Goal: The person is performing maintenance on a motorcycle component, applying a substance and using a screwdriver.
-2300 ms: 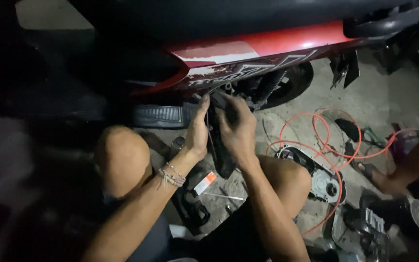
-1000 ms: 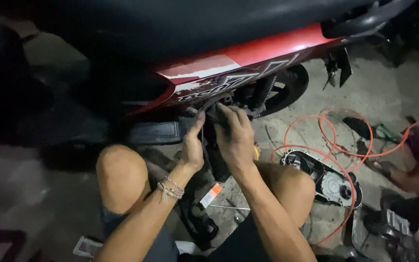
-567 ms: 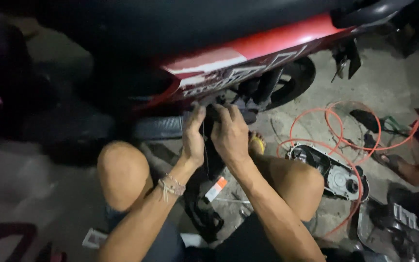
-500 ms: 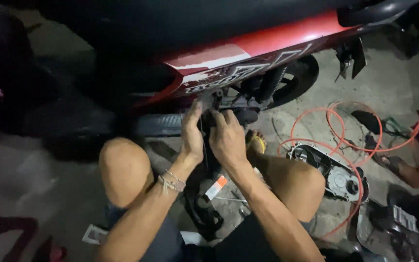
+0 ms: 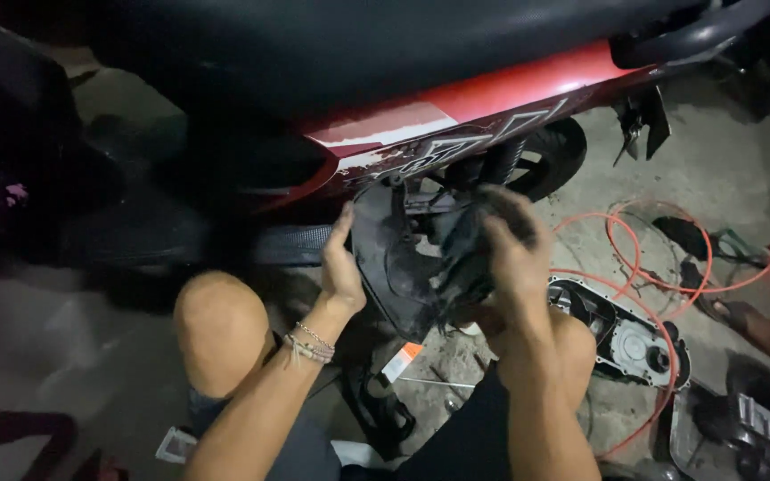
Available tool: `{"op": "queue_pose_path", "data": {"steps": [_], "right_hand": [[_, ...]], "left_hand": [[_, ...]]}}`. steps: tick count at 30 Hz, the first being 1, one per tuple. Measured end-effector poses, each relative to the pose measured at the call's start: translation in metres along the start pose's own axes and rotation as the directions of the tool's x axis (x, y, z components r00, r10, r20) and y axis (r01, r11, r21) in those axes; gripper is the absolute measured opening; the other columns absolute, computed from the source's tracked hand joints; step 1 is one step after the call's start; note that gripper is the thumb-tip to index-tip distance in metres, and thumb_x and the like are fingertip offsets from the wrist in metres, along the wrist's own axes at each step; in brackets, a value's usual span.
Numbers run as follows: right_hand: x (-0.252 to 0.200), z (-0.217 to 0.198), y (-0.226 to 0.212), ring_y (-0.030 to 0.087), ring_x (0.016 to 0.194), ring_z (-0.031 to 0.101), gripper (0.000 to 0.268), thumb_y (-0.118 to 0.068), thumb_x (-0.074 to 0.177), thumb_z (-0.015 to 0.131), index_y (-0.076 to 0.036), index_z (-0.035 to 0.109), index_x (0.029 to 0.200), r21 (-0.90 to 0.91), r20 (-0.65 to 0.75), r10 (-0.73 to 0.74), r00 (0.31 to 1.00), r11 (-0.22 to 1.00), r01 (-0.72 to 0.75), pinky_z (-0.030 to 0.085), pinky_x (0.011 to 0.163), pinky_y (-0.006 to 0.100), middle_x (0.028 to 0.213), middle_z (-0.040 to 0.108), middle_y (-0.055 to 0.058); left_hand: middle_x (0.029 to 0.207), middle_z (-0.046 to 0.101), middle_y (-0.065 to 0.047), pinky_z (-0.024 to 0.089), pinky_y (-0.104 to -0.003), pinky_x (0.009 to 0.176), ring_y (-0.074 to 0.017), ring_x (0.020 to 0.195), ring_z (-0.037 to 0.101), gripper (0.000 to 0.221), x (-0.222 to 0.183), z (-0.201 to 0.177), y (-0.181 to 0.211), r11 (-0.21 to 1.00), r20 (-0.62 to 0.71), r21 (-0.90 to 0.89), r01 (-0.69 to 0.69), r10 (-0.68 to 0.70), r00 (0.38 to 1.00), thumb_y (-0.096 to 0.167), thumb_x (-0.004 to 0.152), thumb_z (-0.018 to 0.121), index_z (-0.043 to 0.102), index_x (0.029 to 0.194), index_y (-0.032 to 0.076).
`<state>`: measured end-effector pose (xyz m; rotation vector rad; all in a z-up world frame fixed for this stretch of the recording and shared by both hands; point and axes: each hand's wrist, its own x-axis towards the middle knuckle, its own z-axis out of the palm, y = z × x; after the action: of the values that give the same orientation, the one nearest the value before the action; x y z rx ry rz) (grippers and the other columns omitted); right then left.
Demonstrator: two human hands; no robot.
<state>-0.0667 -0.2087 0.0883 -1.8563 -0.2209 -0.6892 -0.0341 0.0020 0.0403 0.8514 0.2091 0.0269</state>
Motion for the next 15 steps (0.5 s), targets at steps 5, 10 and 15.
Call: {"op": "queue_pose_path", "data": {"steps": [5,10,15], "right_hand": [[0.0,-0.012,0.003,0.02,0.099,0.07,0.05,-0.035,0.087,0.086,-0.003,0.072,0.122,0.449,-0.356,0.511,0.782,0.828,-0.337,0.056,0.086,0.036,0.105,0.072,0.013],[-0.008,0.016,-0.033,0.028,0.104,0.072,0.044,-0.021,0.077,0.093,-0.009,0.073,0.115,0.079,-0.168,0.051,0.984,0.996,-0.038,0.057,0.092,0.041,0.105,0.073,0.012],[-0.017,0.059,-0.018,0.045,0.108,0.068,0.067,-0.003,0.068,0.087,-0.012,0.059,0.129,-0.389,0.069,-0.026,0.997,0.92,0.051,0.057,0.093,0.057,0.108,0.071,0.02]], "left_hand": [[0.152,0.054,-0.009,0.032,-0.037,0.123,-0.0245,0.146,0.044,0.063,0.003,0.004,0.005,0.993,-0.079,-0.103,0.064,-0.072,0.994,0.044,0.089,0.067,0.057,0.146,0.02],[0.136,0.066,-0.011,0.048,-0.038,0.11,-0.0248,0.129,0.059,0.06,0.02,-0.007,-0.017,0.983,-0.06,-0.165,0.078,-0.089,0.994,0.045,0.085,0.073,0.065,0.137,0.016],[0.147,0.057,-0.011,0.036,-0.039,0.121,-0.0233,0.142,0.046,0.061,0.01,0.003,-0.037,0.999,0.008,-0.038,0.01,-0.01,1.0,0.043,0.092,0.069,0.06,0.142,0.011]]}}
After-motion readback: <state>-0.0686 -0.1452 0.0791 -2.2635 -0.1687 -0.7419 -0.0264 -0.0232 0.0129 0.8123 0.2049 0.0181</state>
